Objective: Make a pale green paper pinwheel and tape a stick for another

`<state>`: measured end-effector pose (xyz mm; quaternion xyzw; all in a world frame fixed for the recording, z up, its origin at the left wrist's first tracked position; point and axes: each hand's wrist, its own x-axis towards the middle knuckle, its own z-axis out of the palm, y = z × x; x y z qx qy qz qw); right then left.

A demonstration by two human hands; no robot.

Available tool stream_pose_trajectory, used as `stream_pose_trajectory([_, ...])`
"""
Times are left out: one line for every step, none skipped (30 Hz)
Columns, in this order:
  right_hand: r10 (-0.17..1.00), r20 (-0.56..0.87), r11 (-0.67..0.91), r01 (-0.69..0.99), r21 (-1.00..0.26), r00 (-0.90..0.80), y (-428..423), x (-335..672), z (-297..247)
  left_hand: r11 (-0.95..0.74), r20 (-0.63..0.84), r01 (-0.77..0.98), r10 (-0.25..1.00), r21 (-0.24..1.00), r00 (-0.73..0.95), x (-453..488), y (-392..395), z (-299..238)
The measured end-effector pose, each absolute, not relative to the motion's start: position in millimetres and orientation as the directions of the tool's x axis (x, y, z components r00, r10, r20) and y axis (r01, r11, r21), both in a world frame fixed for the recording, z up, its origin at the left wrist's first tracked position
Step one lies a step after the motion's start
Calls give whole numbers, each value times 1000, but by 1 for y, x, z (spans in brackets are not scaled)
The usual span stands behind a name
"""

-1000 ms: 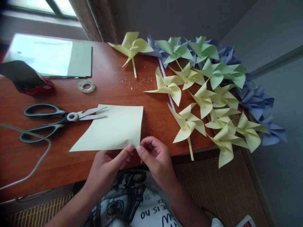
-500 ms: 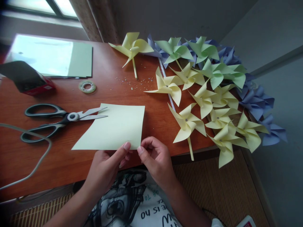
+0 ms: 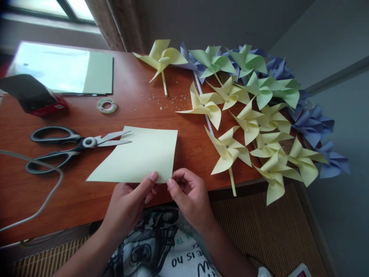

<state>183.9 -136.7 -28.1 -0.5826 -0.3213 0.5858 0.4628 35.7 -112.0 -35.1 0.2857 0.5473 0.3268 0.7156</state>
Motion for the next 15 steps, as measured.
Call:
stream_pose_trajectory([917,-385,-366,-162,-916,106,-136,184,-27,618,-591,-154,784,771,189,35,-112,-36])
stream_pose_trajectory([917,-386,-368,-159,-916,104,-136,184,-27,615,-587,-157,787,773,190,35,-112,-37])
stream_pose_trajectory([916,-389,-371,-156,-915,101,-136,184,-27,614,-586,-160,787,773,192,35,-113,-37])
stream_pose_trajectory([915,-390,-373,-156,-915,100,-136,185,-27,615,-587,-165,787,771,192,35,-113,-37])
stream_pose_trajectory([916,-389,-372,-156,-915,100,-137,185,-28,617,-588,-169,785,768,193,35,-112,-37])
stream_pose_trajectory([917,-387,-369,-156,-916,100,-137,185,-28,619,-590,-174,784,766,192,35,-112,-36])
stream_pose_trajectory([918,-384,-367,-156,-917,101,-137,185,-29,620,-592,-180,783,763,190,36,-112,-35])
stream_pose_trajectory([918,-383,-365,-155,-918,103,-138,185,-29,621,-593,-186,783,761,187,36,-112,-34])
stream_pose_trajectory([917,-384,-366,-154,-918,105,-138,185,-29,623,-595,-195,782,758,185,37,-111,-34])
stream_pose_trajectory([916,-386,-368,-152,-917,107,-138,185,-30,625,-598,-204,781,754,183,37,-111,-33])
stream_pose_trajectory([914,-391,-373,-151,-915,109,-138,185,-30,627,-601,-212,779,749,181,38,-110,-32])
stream_pose_trajectory([912,-395,-378,-150,-914,111,-139,184,-30,631,-604,-217,776,745,181,38,-110,-31])
stream_pose_trajectory([910,-398,-380,-149,-913,113,-139,184,-30,633,-607,-218,774,743,180,38,-110,-31])
stream_pose_trajectory([910,-400,-382,-150,-912,114,-139,184,-30,634,-608,-216,773,743,179,38,-110,-31])
stream_pose_trajectory([909,-400,-382,-152,-911,114,-139,184,-30,634,-608,-213,773,743,179,38,-110,-31])
